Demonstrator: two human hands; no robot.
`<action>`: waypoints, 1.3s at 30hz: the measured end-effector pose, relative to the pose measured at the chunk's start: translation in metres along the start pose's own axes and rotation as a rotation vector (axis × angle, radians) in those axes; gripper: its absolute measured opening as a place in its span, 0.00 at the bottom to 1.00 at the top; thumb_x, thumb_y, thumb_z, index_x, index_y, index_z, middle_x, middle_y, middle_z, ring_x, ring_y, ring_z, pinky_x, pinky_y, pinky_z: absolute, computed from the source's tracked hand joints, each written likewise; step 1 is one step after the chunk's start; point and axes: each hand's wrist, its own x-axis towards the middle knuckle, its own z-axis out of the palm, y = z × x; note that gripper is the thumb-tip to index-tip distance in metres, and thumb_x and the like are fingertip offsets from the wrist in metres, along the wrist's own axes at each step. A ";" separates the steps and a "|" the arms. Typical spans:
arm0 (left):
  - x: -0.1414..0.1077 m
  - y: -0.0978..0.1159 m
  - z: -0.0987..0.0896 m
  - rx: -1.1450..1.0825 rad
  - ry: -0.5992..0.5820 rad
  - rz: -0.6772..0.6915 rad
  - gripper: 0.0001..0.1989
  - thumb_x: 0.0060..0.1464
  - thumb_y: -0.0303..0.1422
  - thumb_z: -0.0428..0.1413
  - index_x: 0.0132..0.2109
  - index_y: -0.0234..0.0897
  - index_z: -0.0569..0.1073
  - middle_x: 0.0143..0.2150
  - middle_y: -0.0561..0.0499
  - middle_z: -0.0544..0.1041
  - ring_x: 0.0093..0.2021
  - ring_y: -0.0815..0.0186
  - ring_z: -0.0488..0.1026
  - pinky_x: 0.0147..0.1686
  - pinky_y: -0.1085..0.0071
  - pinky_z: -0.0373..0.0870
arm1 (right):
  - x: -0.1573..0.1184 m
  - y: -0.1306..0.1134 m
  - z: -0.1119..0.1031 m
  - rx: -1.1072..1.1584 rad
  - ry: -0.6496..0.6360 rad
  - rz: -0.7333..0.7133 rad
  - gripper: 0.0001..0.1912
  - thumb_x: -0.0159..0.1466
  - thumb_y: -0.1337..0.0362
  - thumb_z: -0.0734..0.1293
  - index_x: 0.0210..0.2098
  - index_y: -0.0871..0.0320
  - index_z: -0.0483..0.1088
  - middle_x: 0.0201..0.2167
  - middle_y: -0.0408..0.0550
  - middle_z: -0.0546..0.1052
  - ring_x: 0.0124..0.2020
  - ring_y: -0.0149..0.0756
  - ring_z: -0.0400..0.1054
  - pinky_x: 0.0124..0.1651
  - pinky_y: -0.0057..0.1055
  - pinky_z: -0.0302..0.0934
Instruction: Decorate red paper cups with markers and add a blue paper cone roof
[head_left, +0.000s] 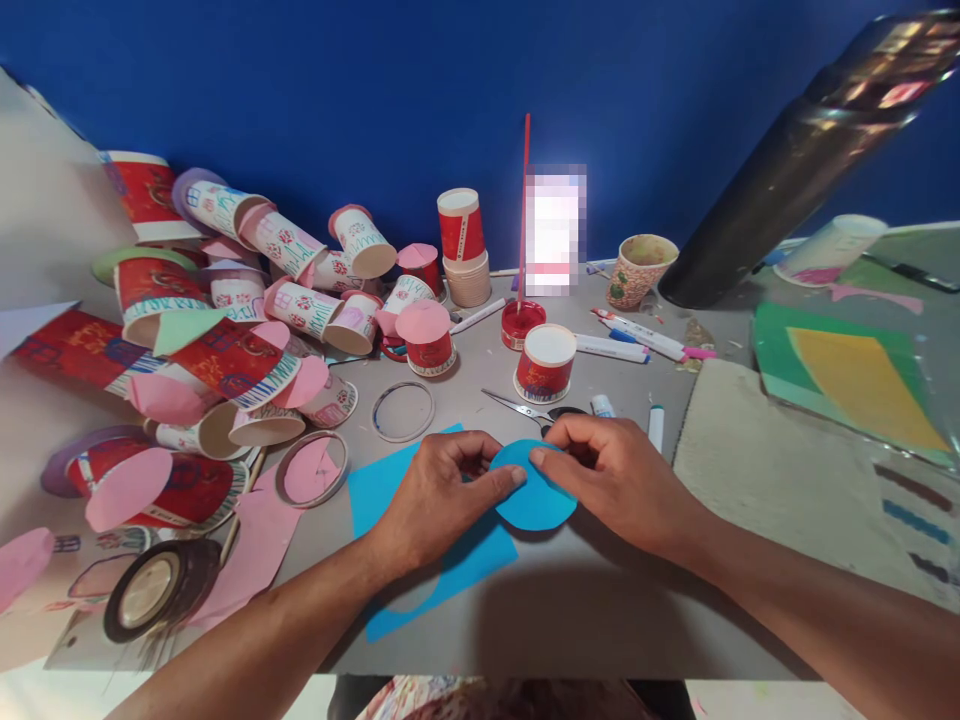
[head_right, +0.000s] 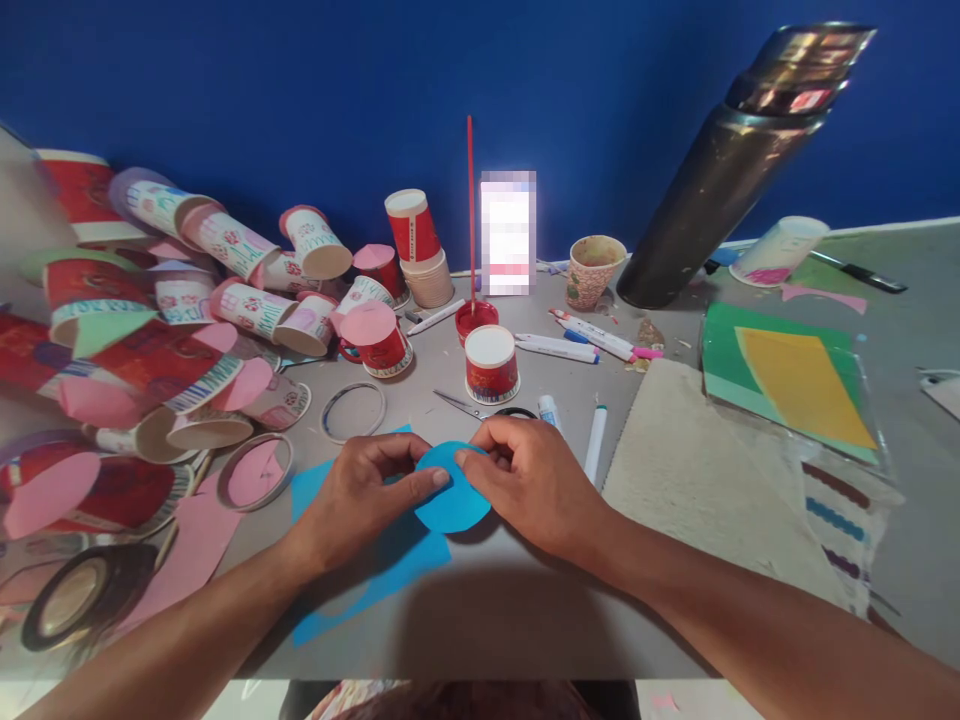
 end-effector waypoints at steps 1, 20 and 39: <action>0.000 0.000 0.000 -0.004 -0.006 -0.012 0.17 0.54 0.46 0.61 0.30 0.34 0.75 0.27 0.54 0.70 0.30 0.68 0.64 0.30 0.71 0.60 | 0.000 0.000 0.000 0.003 -0.001 0.001 0.15 0.62 0.56 0.65 0.22 0.55 0.63 0.19 0.37 0.62 0.23 0.28 0.53 0.24 0.29 0.48; -0.002 -0.001 0.000 0.003 -0.085 -0.082 0.18 0.56 0.44 0.61 0.26 0.33 0.74 0.21 0.57 0.62 0.25 0.73 0.55 0.24 0.74 0.51 | -0.002 0.003 0.000 -0.056 -0.152 0.054 0.17 0.65 0.53 0.63 0.25 0.56 0.70 0.19 0.40 0.67 0.24 0.30 0.57 0.25 0.31 0.48; -0.001 0.001 -0.001 0.017 -0.040 -0.064 0.16 0.53 0.43 0.63 0.27 0.35 0.75 0.23 0.56 0.66 0.26 0.72 0.58 0.26 0.73 0.54 | -0.001 0.001 -0.001 -0.044 -0.098 0.062 0.16 0.64 0.53 0.64 0.23 0.55 0.65 0.20 0.39 0.63 0.23 0.30 0.54 0.24 0.31 0.47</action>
